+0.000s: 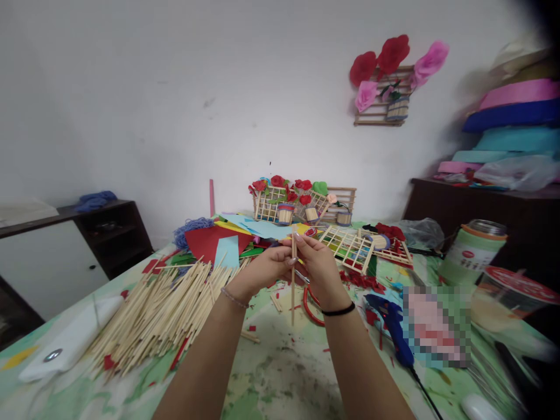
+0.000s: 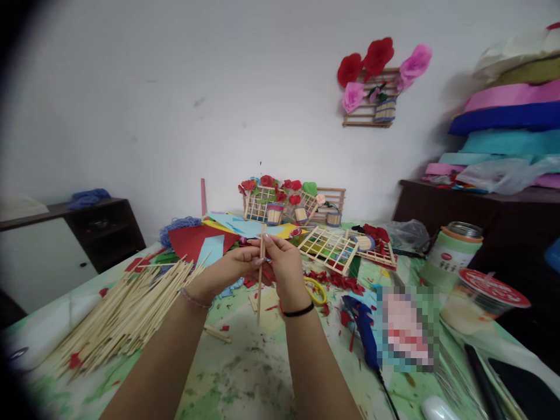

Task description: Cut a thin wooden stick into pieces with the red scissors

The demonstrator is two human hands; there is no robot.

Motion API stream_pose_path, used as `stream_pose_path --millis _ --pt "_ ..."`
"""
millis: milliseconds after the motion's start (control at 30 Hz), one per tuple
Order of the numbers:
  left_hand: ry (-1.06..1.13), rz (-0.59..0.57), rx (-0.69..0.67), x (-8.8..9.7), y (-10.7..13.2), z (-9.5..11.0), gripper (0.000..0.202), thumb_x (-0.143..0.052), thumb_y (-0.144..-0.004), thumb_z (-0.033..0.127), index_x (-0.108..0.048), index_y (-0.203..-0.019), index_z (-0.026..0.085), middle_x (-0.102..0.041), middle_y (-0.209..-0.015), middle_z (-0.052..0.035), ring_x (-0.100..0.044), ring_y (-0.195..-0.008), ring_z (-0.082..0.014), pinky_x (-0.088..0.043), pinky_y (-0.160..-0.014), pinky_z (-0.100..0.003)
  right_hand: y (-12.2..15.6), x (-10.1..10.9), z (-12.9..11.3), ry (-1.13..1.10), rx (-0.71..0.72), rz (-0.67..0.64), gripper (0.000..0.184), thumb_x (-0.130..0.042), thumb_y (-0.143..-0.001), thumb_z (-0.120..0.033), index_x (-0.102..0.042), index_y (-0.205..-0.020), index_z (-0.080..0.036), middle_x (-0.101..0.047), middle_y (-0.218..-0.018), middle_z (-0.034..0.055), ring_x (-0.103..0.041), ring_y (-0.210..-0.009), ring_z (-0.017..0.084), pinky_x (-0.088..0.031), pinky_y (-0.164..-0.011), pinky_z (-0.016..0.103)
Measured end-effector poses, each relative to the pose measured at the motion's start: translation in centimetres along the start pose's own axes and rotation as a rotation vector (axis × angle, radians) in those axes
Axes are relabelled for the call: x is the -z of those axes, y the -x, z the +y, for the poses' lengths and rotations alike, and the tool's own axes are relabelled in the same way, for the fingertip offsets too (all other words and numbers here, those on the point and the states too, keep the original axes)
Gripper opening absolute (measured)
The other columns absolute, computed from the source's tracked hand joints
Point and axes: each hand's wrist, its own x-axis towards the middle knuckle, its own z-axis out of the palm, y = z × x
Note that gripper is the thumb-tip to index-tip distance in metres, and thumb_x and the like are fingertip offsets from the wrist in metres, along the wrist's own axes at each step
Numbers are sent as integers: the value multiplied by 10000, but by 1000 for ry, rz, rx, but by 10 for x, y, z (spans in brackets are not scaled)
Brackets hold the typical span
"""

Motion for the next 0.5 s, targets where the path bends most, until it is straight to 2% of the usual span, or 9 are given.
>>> stream_pose_path --millis 167,300,500 --pt "29 -17 20 0 1 1 369 -738 -675 438 -592 -822 132 -657 -741 -63 -662 -672 -200 -517 -725 -357 2 -1 -2 -18 -36 -74 332 -783 -604 -405 -712 -820 -163 -725 -799 47 -588 -539 115 -461 -485 237" --pt "36 -22 45 0 0 -1 355 -755 -661 427 -594 -783 135 -660 -727 -54 -658 -681 -191 -519 -728 -343 2 0 -3 -49 -66 -77 325 -812 -563 -373 -711 -784 -159 -716 -731 36 -571 -516 107 -453 -485 234" --pt "-32 -52 19 5 0 -3 382 -719 -699 482 -632 -783 119 -667 -753 -76 -655 -731 -202 -516 -753 -356 0 5 -2 14 -73 -69 327 -814 -544 -394 -711 -749 -161 -717 -728 53 -619 -616 162 -473 -518 256"
